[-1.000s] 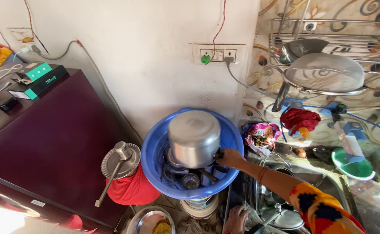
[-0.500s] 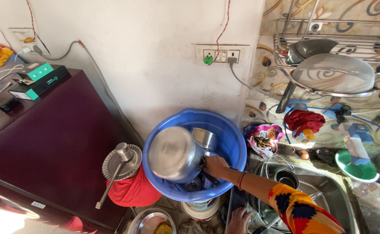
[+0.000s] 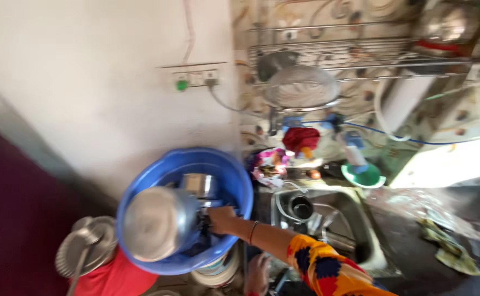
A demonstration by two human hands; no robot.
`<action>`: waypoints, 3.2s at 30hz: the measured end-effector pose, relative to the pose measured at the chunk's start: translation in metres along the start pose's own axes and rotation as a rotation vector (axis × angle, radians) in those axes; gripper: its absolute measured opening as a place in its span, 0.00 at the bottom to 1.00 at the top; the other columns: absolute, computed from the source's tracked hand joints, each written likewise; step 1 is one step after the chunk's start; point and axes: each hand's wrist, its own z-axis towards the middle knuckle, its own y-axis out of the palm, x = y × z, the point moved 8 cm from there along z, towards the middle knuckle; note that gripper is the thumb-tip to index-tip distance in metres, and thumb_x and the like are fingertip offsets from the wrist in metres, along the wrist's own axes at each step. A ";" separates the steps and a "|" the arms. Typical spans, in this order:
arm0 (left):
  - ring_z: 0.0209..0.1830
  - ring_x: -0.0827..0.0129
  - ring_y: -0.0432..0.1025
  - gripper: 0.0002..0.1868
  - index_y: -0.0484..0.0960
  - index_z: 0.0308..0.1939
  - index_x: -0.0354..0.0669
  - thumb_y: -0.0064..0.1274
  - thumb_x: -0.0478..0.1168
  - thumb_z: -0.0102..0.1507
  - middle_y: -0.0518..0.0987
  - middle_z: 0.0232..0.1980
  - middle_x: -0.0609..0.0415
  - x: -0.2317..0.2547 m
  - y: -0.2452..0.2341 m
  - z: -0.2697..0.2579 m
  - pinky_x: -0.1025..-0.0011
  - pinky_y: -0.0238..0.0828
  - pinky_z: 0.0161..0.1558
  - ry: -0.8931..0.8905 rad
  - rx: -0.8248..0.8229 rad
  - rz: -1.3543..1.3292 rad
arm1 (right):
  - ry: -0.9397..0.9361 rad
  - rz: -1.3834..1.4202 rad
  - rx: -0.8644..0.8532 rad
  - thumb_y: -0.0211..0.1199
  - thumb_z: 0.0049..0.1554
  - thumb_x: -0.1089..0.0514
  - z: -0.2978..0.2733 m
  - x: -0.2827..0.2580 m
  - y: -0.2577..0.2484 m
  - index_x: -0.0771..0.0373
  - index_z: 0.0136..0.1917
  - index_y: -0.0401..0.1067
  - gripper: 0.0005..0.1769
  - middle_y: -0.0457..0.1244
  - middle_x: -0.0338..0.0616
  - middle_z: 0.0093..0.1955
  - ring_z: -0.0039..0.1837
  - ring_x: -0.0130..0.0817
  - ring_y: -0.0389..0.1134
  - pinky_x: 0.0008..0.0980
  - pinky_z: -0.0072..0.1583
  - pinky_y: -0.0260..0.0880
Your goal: The person washes a pressure cooker at a kitchen sink, rinsing the pot under the tap, scrubbing it, then placing it in a blue basin and scrubbing the cooker lid on the counter with a scrub pad.
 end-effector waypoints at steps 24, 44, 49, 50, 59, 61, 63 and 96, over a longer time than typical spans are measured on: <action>0.51 0.52 0.79 0.27 0.84 0.46 0.49 0.64 0.63 0.53 0.85 0.47 0.48 0.019 0.111 0.018 0.55 0.77 0.53 -0.513 -0.573 0.486 | 0.725 0.226 0.501 0.72 0.50 0.52 -0.556 0.523 -0.017 0.59 0.69 0.65 0.36 0.65 0.57 0.60 0.65 0.58 0.64 0.49 0.66 0.64; 0.39 0.45 0.78 0.20 0.75 0.46 0.41 0.62 0.49 0.59 0.82 0.40 0.41 0.151 0.068 0.027 0.53 0.76 0.41 -0.348 -0.098 0.510 | 0.251 0.396 0.906 0.69 0.53 0.61 -0.438 0.532 -0.109 0.61 0.68 0.66 0.30 0.62 0.58 0.66 0.70 0.60 0.58 0.52 0.68 0.60; 0.37 0.47 0.79 0.18 0.73 0.45 0.41 0.61 0.47 0.59 0.81 0.44 0.44 0.144 0.080 0.063 0.55 0.78 0.38 -0.489 -0.072 0.329 | -0.026 0.365 0.962 0.66 0.57 0.57 -0.308 0.443 -0.216 0.64 0.71 0.66 0.29 0.61 0.59 0.67 0.72 0.61 0.58 0.53 0.73 0.57; 0.37 0.47 0.79 0.18 0.73 0.45 0.41 0.60 0.47 0.60 0.81 0.44 0.45 0.141 0.083 0.062 0.55 0.78 0.37 -0.524 -0.053 0.289 | 0.017 0.361 0.952 0.66 0.58 0.54 -0.278 0.435 -0.229 0.64 0.69 0.67 0.28 0.61 0.58 0.67 0.72 0.60 0.58 0.52 0.73 0.57; 0.39 0.44 0.76 0.16 0.77 0.42 0.44 0.64 0.46 0.57 0.82 0.39 0.44 0.137 0.108 0.098 0.51 0.72 0.37 -0.374 0.190 0.174 | 0.119 0.463 0.937 0.52 0.67 0.51 -0.201 0.480 -0.238 0.62 0.62 0.73 0.17 0.69 0.56 0.59 0.58 0.53 0.71 0.47 0.61 0.71; 0.39 0.45 0.76 0.17 0.76 0.43 0.44 0.64 0.46 0.58 0.82 0.38 0.45 0.130 0.116 0.105 0.52 0.72 0.38 -0.392 0.147 0.141 | 0.125 0.458 0.843 0.52 0.67 0.50 -0.203 0.494 -0.244 0.60 0.62 0.74 0.18 0.69 0.55 0.56 0.55 0.52 0.72 0.48 0.58 0.71; 0.39 0.46 0.77 0.17 0.76 0.43 0.43 0.64 0.46 0.58 0.82 0.38 0.45 0.128 0.119 0.114 0.53 0.72 0.38 -0.358 0.144 0.110 | 0.215 0.300 0.780 0.53 0.68 0.50 -0.206 0.493 -0.253 0.59 0.62 0.75 0.16 0.70 0.54 0.54 0.57 0.55 0.69 0.51 0.58 0.67; 0.13 0.79 0.53 0.22 0.74 0.63 0.46 0.41 0.54 0.71 0.62 0.24 0.61 0.086 0.234 0.075 0.77 0.50 0.16 -0.948 -0.570 -1.738 | 0.420 -0.035 0.775 0.70 0.53 0.41 -0.241 0.427 -0.256 0.63 0.65 0.66 0.35 0.59 0.55 0.59 0.60 0.57 0.61 0.55 0.57 0.67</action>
